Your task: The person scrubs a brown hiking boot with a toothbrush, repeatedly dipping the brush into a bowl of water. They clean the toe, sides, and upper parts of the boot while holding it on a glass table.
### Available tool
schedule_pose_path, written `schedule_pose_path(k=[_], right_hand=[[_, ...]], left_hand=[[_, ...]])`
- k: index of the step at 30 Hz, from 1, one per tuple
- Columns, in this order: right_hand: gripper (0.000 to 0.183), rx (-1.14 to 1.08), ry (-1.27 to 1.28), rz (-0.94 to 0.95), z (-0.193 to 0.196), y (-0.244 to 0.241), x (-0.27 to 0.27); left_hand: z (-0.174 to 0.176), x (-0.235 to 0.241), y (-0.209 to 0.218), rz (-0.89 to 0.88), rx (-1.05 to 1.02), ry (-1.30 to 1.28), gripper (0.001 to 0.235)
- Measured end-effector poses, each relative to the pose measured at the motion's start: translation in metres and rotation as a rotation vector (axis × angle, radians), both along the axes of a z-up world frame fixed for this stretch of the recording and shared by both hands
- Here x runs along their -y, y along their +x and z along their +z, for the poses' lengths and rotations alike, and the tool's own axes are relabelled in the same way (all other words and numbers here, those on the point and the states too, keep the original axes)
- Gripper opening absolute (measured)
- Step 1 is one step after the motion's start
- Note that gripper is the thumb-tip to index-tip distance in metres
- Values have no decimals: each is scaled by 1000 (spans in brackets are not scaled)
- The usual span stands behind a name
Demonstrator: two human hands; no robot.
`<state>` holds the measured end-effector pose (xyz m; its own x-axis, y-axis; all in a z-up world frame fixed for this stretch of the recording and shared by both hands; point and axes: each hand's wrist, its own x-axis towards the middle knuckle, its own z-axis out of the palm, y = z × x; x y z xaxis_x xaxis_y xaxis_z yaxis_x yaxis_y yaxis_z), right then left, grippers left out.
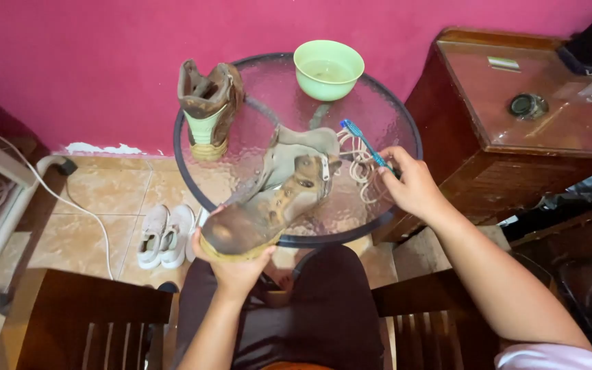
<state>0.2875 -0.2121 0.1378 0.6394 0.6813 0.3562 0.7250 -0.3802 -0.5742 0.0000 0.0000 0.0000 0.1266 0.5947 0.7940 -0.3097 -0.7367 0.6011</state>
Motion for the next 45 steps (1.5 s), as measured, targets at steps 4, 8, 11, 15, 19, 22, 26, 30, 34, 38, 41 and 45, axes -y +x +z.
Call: schedule_pose_path(k=[4, 8, 11, 15, 19, 22, 26, 30, 34, 38, 41, 45], right_hand=[[25, -12, -32, -50, 6, 9, -5], [25, 126, -33, 2, 8, 37, -13], [26, 241, -164, -25, 30, 46, -36], [30, 312, -352, -199, 59, 84, -79], [27, 359, -458, -300, 76, 141, -139], [29, 355, -648, -333, 84, 156, -189], [32, 451, -988, -339, 75, 163, -241], [36, 414, -1089, -329, 63, 169, -257], [33, 219, -934, -407, 88, 150, -235], [27, 70, -679, -330, 83, 168, -192], [33, -135, -411, -253, 73, 170, -157], [22, -316, 44, -79, 60, 163, -125]], left_hand=[[21, -5, 14, 0, 49, 37, 134], [23, -14, 20, 100, -52, 52, 130], [17, -25, 24, 63, -83, 16, 129], [0, -33, 29, 21, -68, -27, 130], [7, -41, 26, -48, -1, 3, 119], [-3, -42, 18, 31, -88, -9, 125], [-19, -48, 10, -118, -246, -220, 154], [-6, -55, 8, -68, -221, -144, 118], [8, -53, 6, -56, -226, -156, 114], [28, -53, 6, -34, -271, -193, 112], [39, -51, 7, -10, -333, -321, 110], [35, -49, 18, 60, -307, -528, 127]])
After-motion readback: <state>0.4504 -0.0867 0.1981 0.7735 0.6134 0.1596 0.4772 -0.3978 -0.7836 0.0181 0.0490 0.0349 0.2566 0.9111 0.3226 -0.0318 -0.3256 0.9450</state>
